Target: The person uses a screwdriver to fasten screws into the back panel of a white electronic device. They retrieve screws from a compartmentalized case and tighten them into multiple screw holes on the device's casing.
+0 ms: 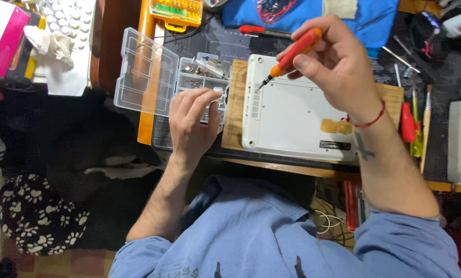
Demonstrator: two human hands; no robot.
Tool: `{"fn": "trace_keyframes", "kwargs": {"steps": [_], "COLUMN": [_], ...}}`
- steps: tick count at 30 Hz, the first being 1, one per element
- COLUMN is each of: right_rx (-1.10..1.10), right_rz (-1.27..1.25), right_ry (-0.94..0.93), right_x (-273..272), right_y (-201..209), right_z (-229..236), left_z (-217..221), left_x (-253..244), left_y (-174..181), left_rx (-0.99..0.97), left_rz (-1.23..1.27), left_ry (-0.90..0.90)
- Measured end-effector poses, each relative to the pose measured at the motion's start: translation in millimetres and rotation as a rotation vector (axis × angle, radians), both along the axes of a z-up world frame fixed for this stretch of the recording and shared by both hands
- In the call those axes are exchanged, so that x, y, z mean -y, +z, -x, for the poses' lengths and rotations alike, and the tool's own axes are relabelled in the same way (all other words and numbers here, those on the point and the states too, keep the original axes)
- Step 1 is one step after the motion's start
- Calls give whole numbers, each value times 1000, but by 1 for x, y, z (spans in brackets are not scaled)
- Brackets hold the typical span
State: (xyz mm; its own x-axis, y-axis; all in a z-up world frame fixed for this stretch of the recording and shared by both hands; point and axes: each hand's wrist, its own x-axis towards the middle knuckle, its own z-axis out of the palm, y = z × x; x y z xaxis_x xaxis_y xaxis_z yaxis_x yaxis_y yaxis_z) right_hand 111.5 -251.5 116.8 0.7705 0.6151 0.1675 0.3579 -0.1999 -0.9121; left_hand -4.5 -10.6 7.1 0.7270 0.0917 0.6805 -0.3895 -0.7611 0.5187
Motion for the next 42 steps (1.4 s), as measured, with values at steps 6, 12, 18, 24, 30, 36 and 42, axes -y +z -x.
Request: {"fn": "trace_keyframes", "kwargs": {"steps": [6,12,18,24,30,36,42], "right_rx": [-159,-123,-80,-54,-47,-38,84], "right_rz": [-210,-310,-444,-475,-487,-490,-490], "right_ry": [-163,-236,-226,-225,-246,-248,-221], "right_x": [34,56,67,68,66,65,70], "right_y": [-32,-55,-84,-83,-85,-83,-89], "right_z": [26,39,35,38,38,39,39], "left_z": [4,-1,-12,-17,-20,-19,-21], "left_x": [28,59,79,84,88,89,89], "left_y": [11,15,-2,-4,-2,-1,-9], "left_rx": [-96,-195,-189,-250,-234,-253,-143], "left_rz": [154,211,335,388,403,441,341], "left_ry": [-232,-371,-431,-412,-393,-386,-348]}}
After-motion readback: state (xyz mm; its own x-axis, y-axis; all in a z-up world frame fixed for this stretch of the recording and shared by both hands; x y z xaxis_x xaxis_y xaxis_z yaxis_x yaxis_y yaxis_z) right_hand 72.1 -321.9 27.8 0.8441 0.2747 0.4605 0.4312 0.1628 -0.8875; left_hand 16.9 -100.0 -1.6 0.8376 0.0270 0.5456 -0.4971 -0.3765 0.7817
